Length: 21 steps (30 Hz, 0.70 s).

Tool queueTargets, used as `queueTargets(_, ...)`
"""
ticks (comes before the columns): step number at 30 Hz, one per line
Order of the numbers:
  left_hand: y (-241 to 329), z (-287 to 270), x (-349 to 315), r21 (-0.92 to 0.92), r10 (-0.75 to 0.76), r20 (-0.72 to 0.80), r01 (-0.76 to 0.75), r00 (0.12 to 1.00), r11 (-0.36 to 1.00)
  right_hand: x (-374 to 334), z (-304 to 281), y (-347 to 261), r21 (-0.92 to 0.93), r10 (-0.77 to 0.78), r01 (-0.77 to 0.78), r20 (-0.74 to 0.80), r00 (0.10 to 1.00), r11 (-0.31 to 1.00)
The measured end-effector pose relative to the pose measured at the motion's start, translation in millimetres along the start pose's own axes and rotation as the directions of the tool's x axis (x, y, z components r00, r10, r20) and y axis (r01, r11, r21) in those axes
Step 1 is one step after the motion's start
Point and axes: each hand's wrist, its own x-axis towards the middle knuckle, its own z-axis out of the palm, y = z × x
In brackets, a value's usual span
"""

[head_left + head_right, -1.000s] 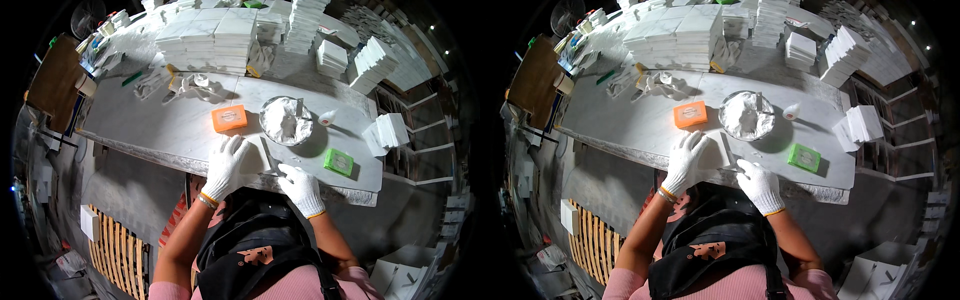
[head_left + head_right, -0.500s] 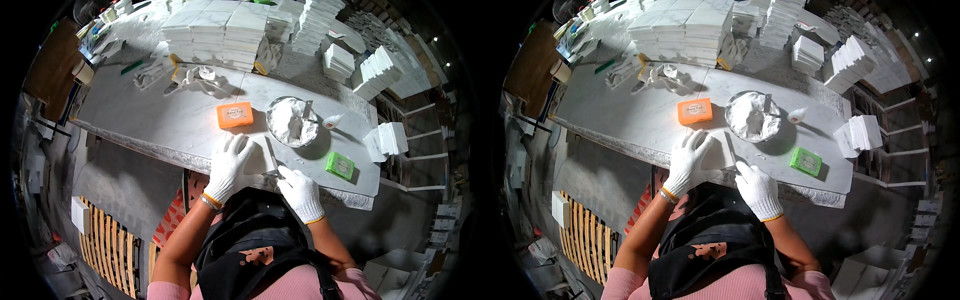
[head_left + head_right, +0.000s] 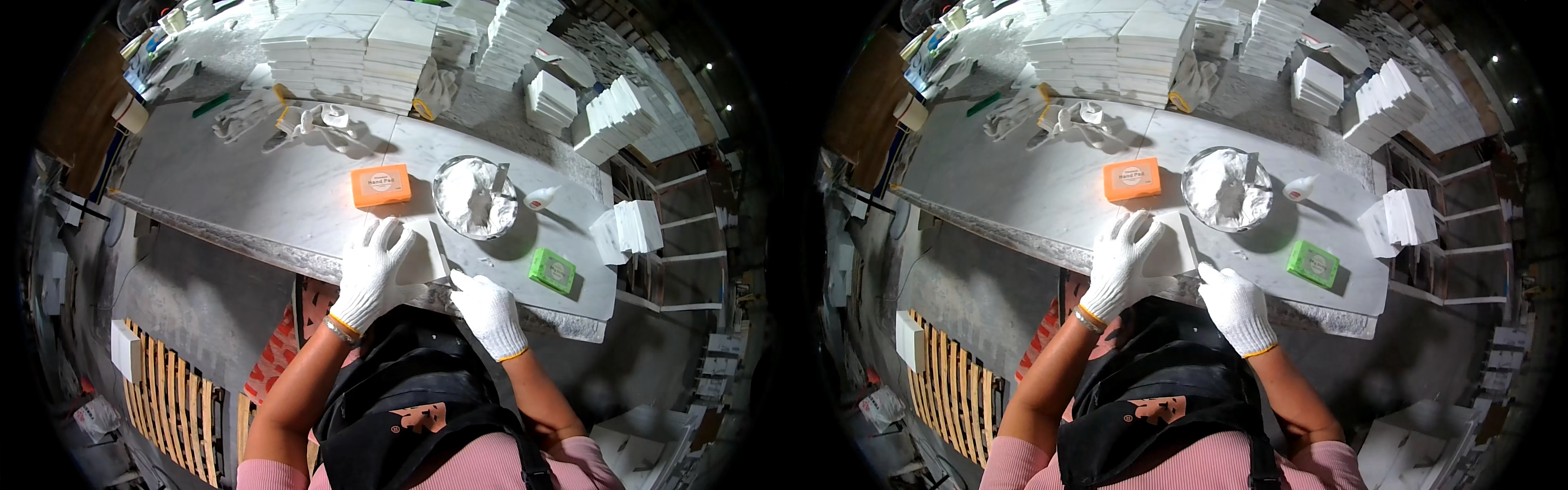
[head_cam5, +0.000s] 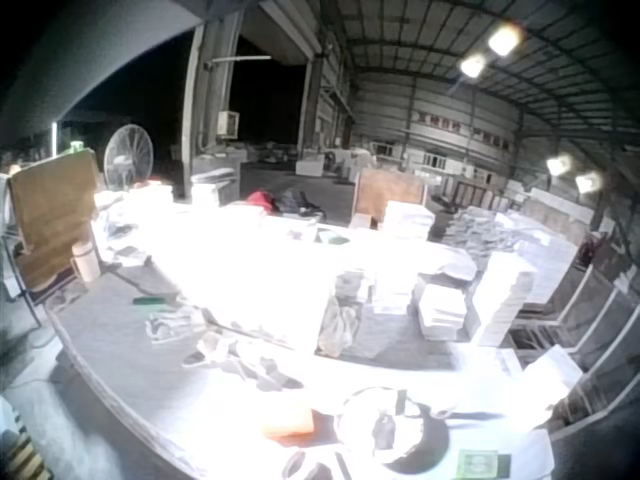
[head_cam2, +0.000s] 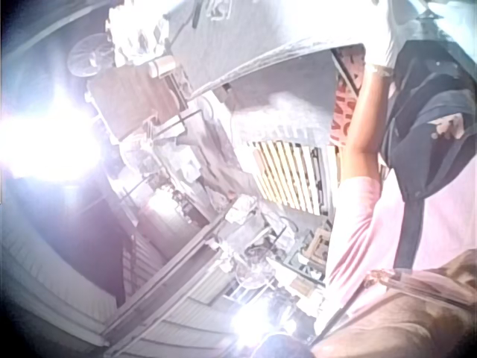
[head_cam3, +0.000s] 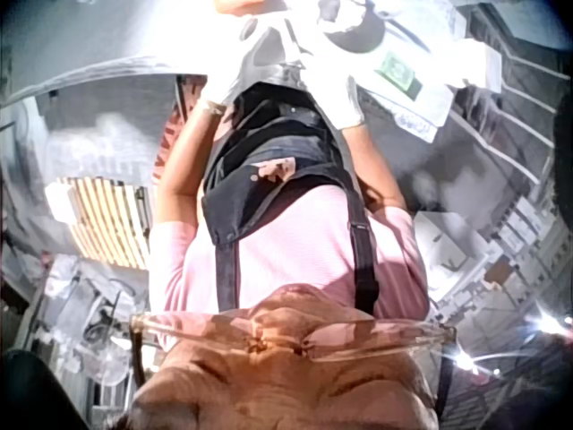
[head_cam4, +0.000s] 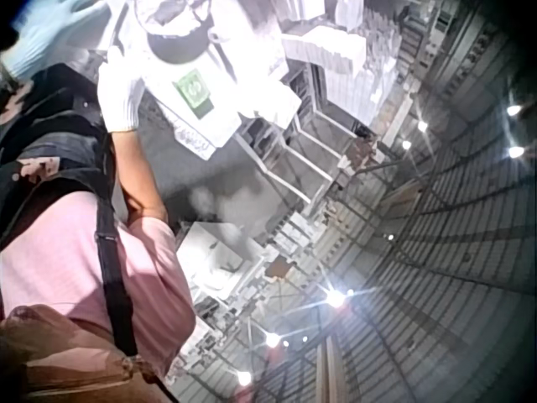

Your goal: The person applies a white paste to the edges of small white tiles using a metal spatula, then smooths the edges with a green block. The person repeats this process on multiple tiles and stacks the finished pieces on the table.

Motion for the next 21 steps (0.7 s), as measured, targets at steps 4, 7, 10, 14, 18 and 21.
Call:
queueTargets(4, -1, 3, -1, 0.051, 0.083, -0.139, -0.077, 0.987, 0.996, -1, 6, 9, 0.036, -0.072, 0.074, -0.049, 0.996, 0.997)
queueTargets(7, -1, 3, -1, 0.039, 0.075, -0.123, -0.071, 0.990, 0.997, -1, 8, 10, 0.065, -0.072, 0.076, -0.060, 0.996, 0.995)
queueTargets(10, 0, 2, 0, 0.021, 0.072, -0.118, -0.070, 0.990, 0.997, 2, 8, 7, 0.098, -0.036, 0.041, -0.054, 0.998, 0.994)
queueTargets(14, 0, 0, 0, 0.000, 0.036, -0.041, -0.036, 0.998, 0.999, 2, 13, 9, 0.110, -0.012, 0.019, -0.057, 0.998, 0.994)
queueTargets(18, 0, 0, 0, 0.002, 0.026, -0.013, -0.026, 1.000, 1.000, 2, 21, 9, 0.055, -0.044, 0.049, -0.096, 0.994, 0.997)
queueTargets(21, -7, 5, 0, -0.010, 0.063, -0.016, -0.064, 0.998, 0.998, 3, 27, 10, 0.005, -0.056, 0.056, -0.085, 0.995, 0.998)
